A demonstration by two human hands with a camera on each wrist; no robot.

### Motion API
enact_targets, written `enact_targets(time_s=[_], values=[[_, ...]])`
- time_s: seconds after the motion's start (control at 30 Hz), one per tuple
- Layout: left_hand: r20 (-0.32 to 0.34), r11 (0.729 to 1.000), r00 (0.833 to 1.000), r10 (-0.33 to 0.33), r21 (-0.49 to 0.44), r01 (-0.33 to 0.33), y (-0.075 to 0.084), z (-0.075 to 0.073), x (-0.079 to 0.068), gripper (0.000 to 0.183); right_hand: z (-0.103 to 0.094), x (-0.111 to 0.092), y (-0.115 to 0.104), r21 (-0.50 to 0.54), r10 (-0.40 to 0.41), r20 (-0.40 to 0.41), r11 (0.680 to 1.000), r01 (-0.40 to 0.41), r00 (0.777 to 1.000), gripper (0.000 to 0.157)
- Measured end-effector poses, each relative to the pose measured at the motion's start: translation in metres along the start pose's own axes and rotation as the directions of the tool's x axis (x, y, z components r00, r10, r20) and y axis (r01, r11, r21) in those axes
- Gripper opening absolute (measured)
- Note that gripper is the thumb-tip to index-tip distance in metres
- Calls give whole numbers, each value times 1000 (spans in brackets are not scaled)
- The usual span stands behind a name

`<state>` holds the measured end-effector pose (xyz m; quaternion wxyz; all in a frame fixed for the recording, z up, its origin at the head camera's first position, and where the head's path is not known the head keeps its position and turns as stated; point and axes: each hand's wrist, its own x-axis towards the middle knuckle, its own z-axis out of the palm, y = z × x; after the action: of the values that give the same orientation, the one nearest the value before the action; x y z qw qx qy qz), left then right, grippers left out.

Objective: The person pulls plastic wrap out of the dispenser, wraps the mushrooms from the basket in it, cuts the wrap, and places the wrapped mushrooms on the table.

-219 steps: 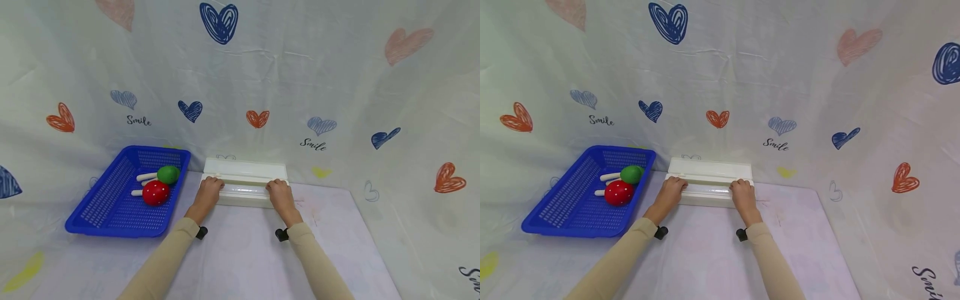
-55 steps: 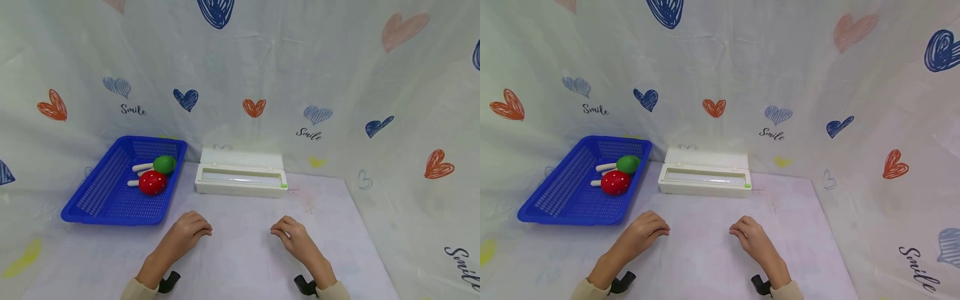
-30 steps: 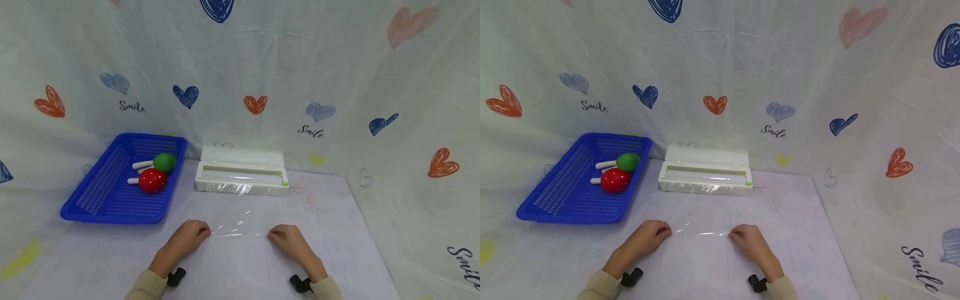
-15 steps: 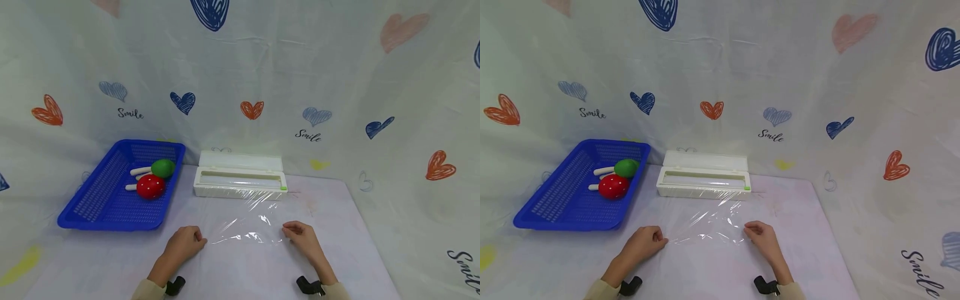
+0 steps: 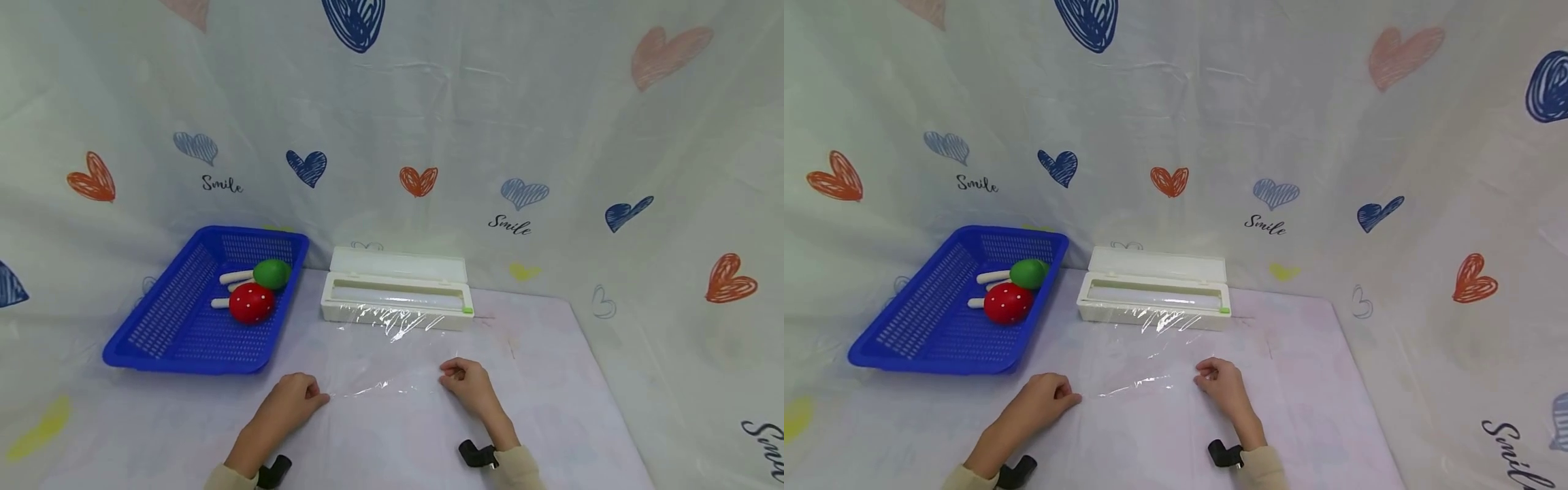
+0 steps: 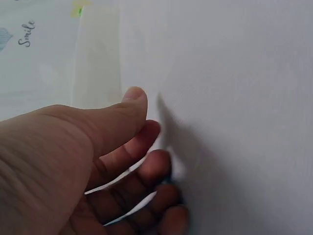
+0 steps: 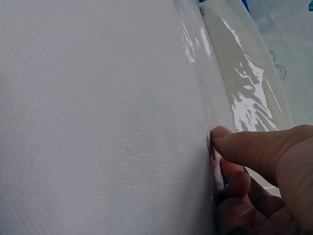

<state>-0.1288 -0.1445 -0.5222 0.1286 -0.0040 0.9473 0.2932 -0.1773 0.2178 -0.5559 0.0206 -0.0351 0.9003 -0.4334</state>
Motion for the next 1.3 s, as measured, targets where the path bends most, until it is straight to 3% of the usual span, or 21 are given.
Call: enact_targets(time_s=[0.13, 0.2, 0.3, 0.37, 0.43, 0.6, 0.73, 0.83, 1.03, 1.3], values=[[82, 999, 995, 50, -16, -49, 4, -25, -4, 18, -1, -2, -3, -56, -7, -6, 998, 7, 1000, 14], [112, 989, 983, 145, -53, -140, 9, -42, -5, 14, -2, -2, -3, -81, -2, -15, 997, 1, 1000, 14], [111, 947, 943, 314, -100, -304, 13, -73, -4, 12, -3, -2, -4, -106, 15, -18, 994, -17, 1000, 15], [73, 914, 913, 401, -103, -393, 14, -93, -1, 14, -3, -2, -2, -113, 18, -17, 993, -20, 1000, 16], [6, 893, 896, 443, -94, -441, 13, -111, 6, 13, -3, -3, -1, -115, 28, -12, 993, -29, 1000, 16], [-194, 874, 867, 460, -76, -480, -1, -143, 33, 13, -2, -4, 3, -92, 33, -10, 995, -34, 999, 17], [-293, 875, 842, 453, -35, -483, -19, -160, 55, 19, -2, -7, 3, -75, 26, -5, 997, -26, 1000, 18], [-324, 889, 845, 426, -22, -457, -32, -173, 69, 25, -2, -7, 2, -65, 26, -6, 998, -26, 1000, 18], [-352, 917, 867, 353, -56, -396, -59, -197, 88, 41, -1, -5, 3, -62, 6, -16, 998, -7, 1000, 18], [-370, 944, 884, 284, -56, -326, -89, -208, 111, 59, 2, -6, 1, -53, 9, -15, 999, -9, 1000, 17]])
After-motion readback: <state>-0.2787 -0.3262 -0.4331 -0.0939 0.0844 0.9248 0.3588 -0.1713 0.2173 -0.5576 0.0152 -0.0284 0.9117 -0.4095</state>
